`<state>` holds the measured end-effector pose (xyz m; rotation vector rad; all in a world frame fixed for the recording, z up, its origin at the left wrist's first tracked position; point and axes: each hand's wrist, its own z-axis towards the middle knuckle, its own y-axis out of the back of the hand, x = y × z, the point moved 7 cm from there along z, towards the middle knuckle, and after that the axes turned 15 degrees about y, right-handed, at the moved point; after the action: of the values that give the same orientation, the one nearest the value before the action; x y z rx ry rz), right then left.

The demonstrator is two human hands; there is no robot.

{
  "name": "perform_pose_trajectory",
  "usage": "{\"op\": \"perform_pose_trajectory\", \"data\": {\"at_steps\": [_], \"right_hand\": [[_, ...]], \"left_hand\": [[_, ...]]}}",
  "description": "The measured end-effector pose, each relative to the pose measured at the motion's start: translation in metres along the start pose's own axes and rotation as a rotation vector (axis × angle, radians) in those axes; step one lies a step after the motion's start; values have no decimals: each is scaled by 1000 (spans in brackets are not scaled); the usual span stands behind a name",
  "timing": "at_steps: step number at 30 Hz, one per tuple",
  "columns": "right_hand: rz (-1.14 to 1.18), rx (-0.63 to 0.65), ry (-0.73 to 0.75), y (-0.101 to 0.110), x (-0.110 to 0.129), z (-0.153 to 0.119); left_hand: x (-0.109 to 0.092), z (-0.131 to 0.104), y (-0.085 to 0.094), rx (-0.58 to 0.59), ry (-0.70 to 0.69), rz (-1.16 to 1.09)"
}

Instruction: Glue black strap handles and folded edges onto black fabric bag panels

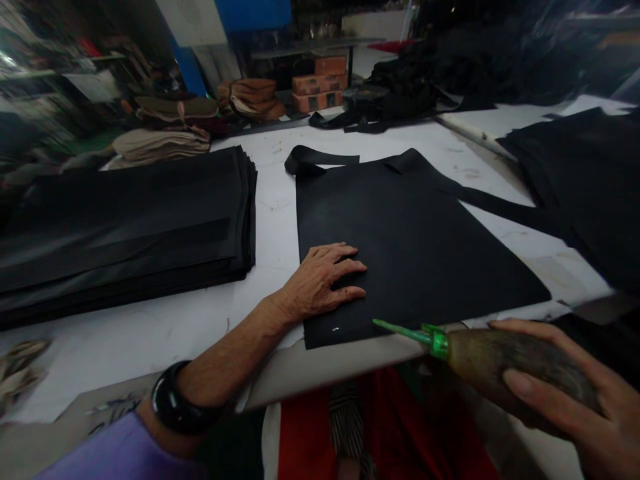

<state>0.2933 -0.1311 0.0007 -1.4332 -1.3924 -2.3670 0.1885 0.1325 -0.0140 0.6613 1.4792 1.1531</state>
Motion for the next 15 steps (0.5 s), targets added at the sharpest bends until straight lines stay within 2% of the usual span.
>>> {"op": "perform_pose_trajectory", "data": {"at_steps": [4, 9, 15], "right_hand": [[-34, 61, -22, -1, -3, 7], [-124, 119, 20, -5, 9, 15], [-142, 121, 60, -7, 21, 19]], "left_hand": [[0, 0, 0, -6, 2, -6], [0, 0, 0, -15, -12, -9], [1, -1, -1, -26, -26, -16]]}}
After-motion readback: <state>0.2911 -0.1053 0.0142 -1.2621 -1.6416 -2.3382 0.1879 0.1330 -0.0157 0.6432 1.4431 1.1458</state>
